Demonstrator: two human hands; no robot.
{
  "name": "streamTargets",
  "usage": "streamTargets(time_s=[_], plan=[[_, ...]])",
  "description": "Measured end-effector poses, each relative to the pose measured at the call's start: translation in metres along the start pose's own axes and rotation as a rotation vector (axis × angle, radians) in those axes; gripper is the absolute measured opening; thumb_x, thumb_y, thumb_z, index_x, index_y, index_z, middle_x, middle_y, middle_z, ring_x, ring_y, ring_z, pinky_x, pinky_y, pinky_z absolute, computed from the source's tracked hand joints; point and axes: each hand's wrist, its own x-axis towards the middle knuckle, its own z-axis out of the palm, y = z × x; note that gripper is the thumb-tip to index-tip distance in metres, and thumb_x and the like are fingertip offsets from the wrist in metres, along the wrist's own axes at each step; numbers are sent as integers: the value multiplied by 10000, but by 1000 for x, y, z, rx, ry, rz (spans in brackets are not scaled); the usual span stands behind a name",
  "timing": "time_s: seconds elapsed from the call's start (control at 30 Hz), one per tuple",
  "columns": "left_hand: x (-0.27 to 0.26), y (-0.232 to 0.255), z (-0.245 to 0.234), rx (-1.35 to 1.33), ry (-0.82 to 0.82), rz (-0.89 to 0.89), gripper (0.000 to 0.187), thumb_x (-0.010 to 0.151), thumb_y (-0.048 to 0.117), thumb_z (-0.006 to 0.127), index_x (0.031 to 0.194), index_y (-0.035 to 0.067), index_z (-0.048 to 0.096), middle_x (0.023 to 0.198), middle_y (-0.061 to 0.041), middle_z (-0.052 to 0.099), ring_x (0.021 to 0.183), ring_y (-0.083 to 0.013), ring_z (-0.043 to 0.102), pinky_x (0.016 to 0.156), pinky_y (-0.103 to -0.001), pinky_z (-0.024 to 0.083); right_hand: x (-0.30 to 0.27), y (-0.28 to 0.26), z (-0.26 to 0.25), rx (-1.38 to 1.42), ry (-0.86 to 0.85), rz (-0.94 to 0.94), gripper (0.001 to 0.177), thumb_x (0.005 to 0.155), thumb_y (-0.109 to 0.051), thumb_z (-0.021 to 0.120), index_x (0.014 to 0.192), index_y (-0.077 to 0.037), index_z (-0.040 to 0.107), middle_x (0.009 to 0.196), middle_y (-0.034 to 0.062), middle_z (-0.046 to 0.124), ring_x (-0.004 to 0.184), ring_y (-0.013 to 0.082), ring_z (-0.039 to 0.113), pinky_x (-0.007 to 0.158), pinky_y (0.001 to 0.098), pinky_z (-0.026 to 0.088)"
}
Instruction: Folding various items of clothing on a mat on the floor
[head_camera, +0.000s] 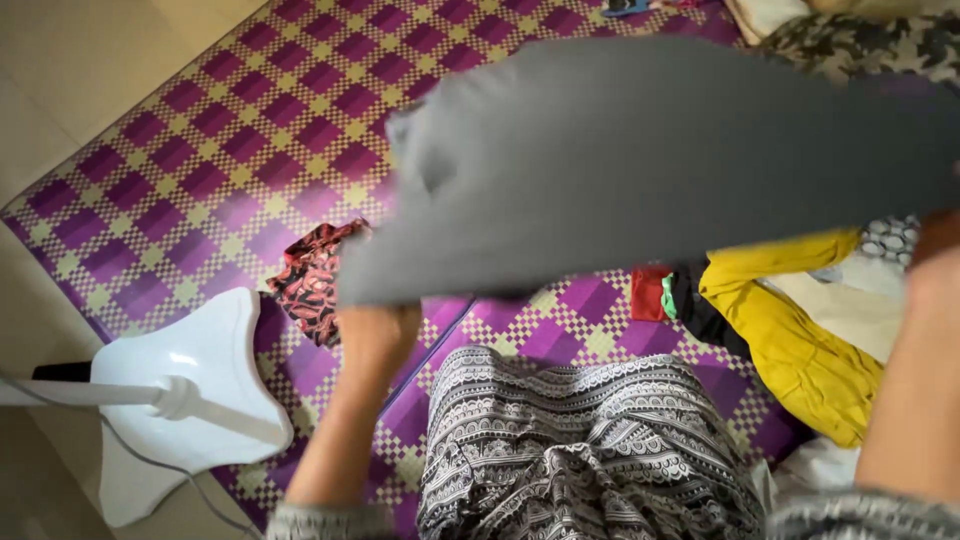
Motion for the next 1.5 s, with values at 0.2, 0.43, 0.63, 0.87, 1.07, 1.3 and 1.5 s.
streamTargets(time_s=[0.2,0.43,0.63,0.87,1.07,1.3,1.5], plan=[[-51,34,65,26,-20,157,353,823,-26,506,1103,114,670,1089,-164,703,852,-325,706,650,-445,655,-137,43,-34,-6,128,438,421,689,-127,465,1037,-121,701,1159,162,698,1005,283,707,772,334,632],[-31,57,114,19,-97,330,397,753,-11,578,1110,112,699,1183,-149,712,1016,-347,695,830,-493,634,-171,163,-64,45,172,663,442,887,43,373,1143,-68,715,1147,261,689,927,320,696,763,378,596],[-11,108,108,-57,-379,323,252,825,92,599,1012,145,759,962,-78,765,876,-295,740,771,-428,638,-165,129,-25,-173,262,756,476,859,40,342,1082,-97,740,771,109,625,503,98,333,473,277,201],[57,94,162,-477,-372,357,312,879,466,702,988,180,764,792,-72,753,733,-213,710,683,-374,504,-156,169,12,-529,-281,745,515,804,9,385,1130,-122,762,634,-81,309,573,62,267,576,236,294],[142,35,256,-276,-328,-171,508,780,603,714,1237,384,683,1211,26,727,1072,-289,731,898,-481,621,-107,228,96,-858,-505,362,325,891,-70,680,1156,-221,792,1211,63,738,1140,258,675,955,384,558],[197,67,192,-123,-130,-245,838,863,383,783,1568,128,407,1668,-231,259,1525,-438,257,1165,-654,316,-12,236,273,-903,-674,-505,223,889,-6,714,1070,-111,791,1226,68,748,1177,307,658,1025,440,542],[215,50,235,17,-139,-240,979,856,566,695,1638,200,235,1711,-187,133,1566,-423,88,1184,-718,98,11,311,311,-1226,-1055,-667,290,792,-255,793,1073,-225,728,1117,3,633,1118,269,552,905,449,453]])
